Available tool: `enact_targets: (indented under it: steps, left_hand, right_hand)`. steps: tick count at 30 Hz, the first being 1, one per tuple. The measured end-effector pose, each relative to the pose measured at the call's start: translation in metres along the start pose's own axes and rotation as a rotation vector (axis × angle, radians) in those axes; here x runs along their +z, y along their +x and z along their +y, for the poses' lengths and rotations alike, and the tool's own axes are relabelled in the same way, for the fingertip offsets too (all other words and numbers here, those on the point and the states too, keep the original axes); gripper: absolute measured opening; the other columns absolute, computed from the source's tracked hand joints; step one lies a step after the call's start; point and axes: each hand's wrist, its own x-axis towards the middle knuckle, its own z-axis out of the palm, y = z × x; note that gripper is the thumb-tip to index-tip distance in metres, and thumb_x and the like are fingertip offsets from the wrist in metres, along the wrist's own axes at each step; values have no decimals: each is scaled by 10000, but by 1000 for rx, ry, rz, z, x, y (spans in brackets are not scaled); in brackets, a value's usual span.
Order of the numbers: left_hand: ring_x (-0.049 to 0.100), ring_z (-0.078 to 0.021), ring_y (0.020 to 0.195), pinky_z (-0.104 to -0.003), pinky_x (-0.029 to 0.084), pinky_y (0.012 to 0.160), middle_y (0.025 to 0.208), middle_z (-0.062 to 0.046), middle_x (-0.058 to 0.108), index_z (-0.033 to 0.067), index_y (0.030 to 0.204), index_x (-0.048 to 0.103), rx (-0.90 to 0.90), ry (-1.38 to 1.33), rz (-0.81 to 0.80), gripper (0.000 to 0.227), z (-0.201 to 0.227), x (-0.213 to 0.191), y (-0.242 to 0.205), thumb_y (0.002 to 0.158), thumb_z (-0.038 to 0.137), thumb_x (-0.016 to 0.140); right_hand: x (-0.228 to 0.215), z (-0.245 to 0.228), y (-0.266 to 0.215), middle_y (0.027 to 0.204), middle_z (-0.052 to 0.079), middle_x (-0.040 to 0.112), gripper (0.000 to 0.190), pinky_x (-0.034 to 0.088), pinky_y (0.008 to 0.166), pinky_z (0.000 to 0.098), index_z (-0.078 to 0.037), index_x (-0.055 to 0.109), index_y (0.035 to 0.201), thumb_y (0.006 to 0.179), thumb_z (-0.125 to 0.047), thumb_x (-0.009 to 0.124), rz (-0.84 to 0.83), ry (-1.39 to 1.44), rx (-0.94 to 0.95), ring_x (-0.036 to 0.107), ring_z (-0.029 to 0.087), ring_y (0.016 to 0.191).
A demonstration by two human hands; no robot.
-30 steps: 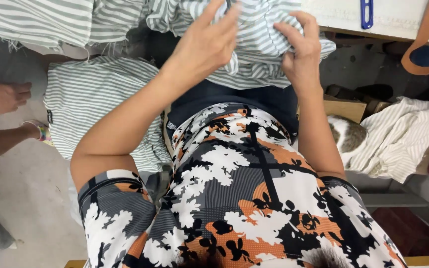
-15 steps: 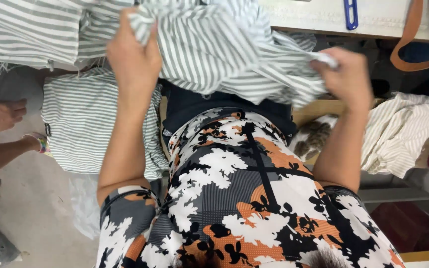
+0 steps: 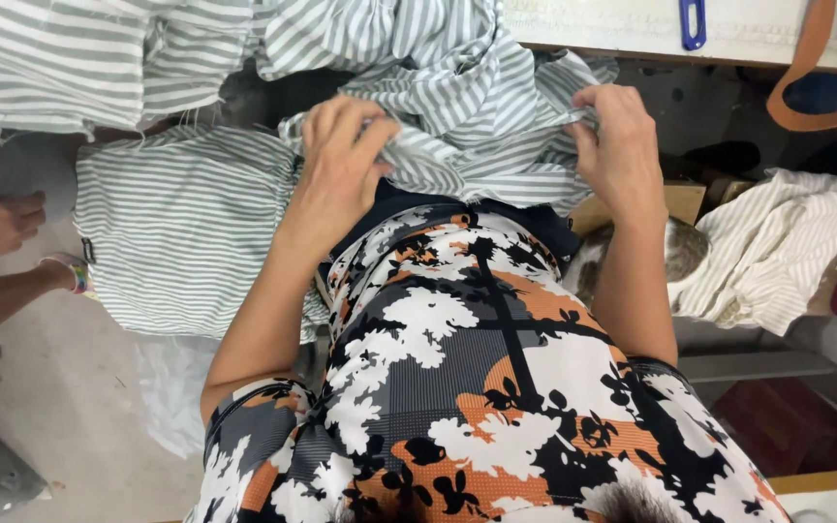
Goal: Trimming loose threads from striped fabric using hand snips at a sewing workstation.
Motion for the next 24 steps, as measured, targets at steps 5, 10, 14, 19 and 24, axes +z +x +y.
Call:
enact_targets:
  steps: [5,10,14,19,24]
  left_hand:
    - [584,-225,887,-392,441,962,890,-63,639,38,964,677,51,-345,-12,122,-7,-13,9,946,-75,718]
    - [562,-184,754,-326,432,658,829,-70,649,18,936,742,17,-342,179,96,-25,-30,33,1013,-36,759]
    - [509,-139,716,-264,395,618,784,-37,601,55,920,715,-3,-264,187,160,-45,-25,46,1034,-4,810]
    - [438,-194,744,-345,323,651,792,-68,512,0,883,659,-16,-324,206,265,-35,-47,73,995,-113,872]
    - [469,-191,756,-345,357,656,817,-71,541,-8,938,692,27,-313,231,247,-29,-52,94,1010,-103,908]
  right_hand:
    - [5,23,-10,920,164,611,240,425,670,378,52,584,1059,912,236,542,33,146,37,563,271,768]
    - [3,24,-17,987,194,720,203,468,646,326,76,632,978,979,263,551,138,303,-115,653,261,824]
    - [8,30,-27,1057,209,754,179,408,593,296,27,535,990,1049,196,536,233,346,-127,644,210,753]
    - [17,12,-35,1146,264,689,247,629,705,231,163,665,1096,912,267,538,245,132,-383,693,283,906]
    - [40,-26,-43,1269,250,569,614,519,1020,464,77,566,1117,946,-477,765,250,-176,-266,570,341,1156]
